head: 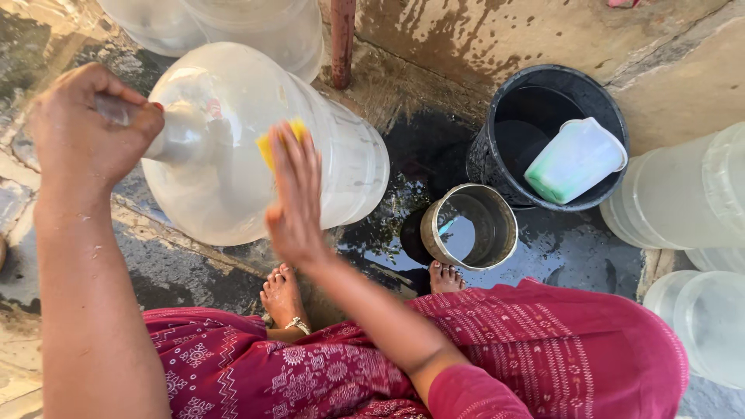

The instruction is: The person cleans a large water jug by scrubbing the neck with a brush, reaching inside with a handful of small stones to shake and rinse, and finally wiping the exterior with a sponge.

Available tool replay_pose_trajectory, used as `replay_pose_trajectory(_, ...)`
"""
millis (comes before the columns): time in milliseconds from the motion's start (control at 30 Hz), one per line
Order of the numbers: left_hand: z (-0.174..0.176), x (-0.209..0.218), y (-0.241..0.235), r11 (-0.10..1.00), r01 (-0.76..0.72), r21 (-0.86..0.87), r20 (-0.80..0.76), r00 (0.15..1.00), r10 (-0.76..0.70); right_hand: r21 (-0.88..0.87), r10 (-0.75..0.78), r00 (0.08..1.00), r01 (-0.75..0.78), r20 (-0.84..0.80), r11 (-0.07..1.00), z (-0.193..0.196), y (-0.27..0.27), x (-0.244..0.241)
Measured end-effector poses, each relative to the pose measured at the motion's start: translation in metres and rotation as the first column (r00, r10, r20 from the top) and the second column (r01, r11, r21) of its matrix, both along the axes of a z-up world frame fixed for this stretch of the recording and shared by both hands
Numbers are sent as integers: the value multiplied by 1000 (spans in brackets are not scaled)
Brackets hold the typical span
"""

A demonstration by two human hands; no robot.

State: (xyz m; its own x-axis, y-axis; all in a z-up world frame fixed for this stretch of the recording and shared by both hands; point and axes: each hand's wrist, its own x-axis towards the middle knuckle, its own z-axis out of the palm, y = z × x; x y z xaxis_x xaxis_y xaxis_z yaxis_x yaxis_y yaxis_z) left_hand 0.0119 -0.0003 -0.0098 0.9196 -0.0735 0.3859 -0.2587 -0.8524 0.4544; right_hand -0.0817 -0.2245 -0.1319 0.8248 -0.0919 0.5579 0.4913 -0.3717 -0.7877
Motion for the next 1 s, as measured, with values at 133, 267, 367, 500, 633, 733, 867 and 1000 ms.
replay_pose_trajectory(133, 0, -7, 4, 992, 117, -53, 59, 992, -114, 148, 196, 949, -163, -247, 975, 19, -41, 104)
replay_pose_trajectory(267, -6, -1, -3, 999, 43, -32, 114, 993, -39, 589, 548, 742, -259, -387, 766, 10, -59, 141)
replay_pose_trajectory(367, -15, 6, -8, 999, -35, -23, 118, 992, 38, -44, 23, 985, -31, -168, 999, -25, -28, 74)
replay_pose_trajectory(500, -16, 12, -15, 997, -36, 62, 148, 989, 26, -414, 22, 979, 65, 201, 908, -82, 22, -37)
replay_pose_trajectory(633, -8, 12, -25, 999, 40, 26, 173, 984, -44, -469, -20, 963, 149, 268, 870, -83, 15, -34)
replay_pose_trajectory(733, -5, 7, -25, 997, 53, -51, 95, 994, -48, -252, -151, 988, 156, 40, 955, -35, -16, 22)
replay_pose_trajectory(867, -4, 5, -35, 996, -87, -31, 106, 990, 90, -266, -106, 988, 73, -112, 961, 20, -37, 74)
replay_pose_trajectory(1000, -8, 8, -43, 992, -120, -39, 194, 973, 125, -545, 17, 991, 61, 136, 836, -1, -2, 8)
